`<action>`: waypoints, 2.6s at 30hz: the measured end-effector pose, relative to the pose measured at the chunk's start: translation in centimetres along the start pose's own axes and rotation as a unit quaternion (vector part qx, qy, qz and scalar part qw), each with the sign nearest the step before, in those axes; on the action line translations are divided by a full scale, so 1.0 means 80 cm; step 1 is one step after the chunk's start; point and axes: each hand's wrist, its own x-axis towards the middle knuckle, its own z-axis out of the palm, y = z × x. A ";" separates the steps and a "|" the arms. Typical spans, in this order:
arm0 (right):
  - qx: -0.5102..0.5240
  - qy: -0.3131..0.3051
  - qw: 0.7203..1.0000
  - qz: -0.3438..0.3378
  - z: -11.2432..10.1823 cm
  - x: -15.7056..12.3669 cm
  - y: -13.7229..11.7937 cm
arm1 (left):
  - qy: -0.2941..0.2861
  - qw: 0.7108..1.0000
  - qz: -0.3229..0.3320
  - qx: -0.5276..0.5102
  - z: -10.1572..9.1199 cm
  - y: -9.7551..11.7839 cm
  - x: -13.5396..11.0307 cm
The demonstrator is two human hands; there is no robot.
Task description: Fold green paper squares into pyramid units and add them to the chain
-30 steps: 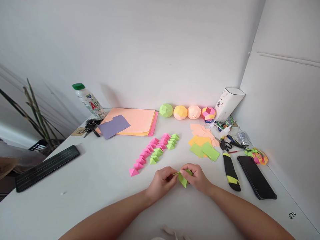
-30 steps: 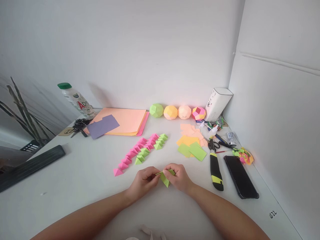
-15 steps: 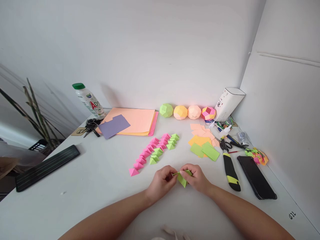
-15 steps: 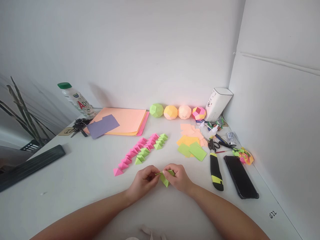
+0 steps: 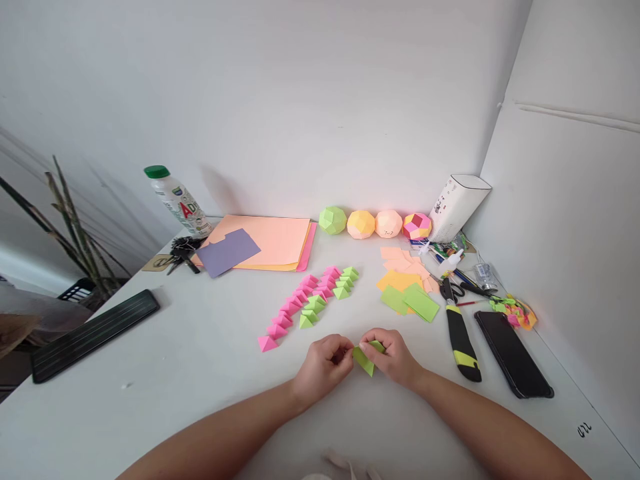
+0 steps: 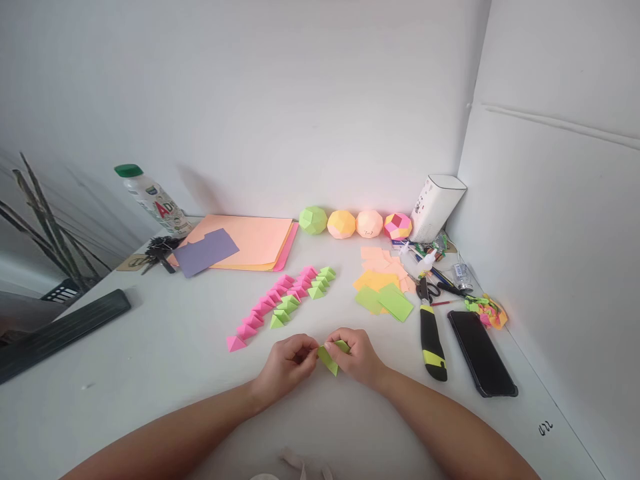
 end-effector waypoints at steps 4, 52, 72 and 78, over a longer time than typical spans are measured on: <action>0.024 0.012 1.000 0.012 0.000 0.000 0.000 | -0.019 0.996 -0.066 -0.063 -0.002 0.005 0.001; 0.016 -0.008 1.000 0.007 0.001 0.001 -0.002 | -0.087 0.987 -0.074 -0.112 -0.006 0.007 0.011; 0.135 0.011 0.990 0.040 0.000 0.000 0.007 | -0.063 0.969 -0.125 -0.201 -0.010 0.009 0.014; 0.162 0.041 0.984 0.068 -0.001 0.000 0.002 | -0.050 0.970 -0.116 -0.207 -0.010 0.005 0.013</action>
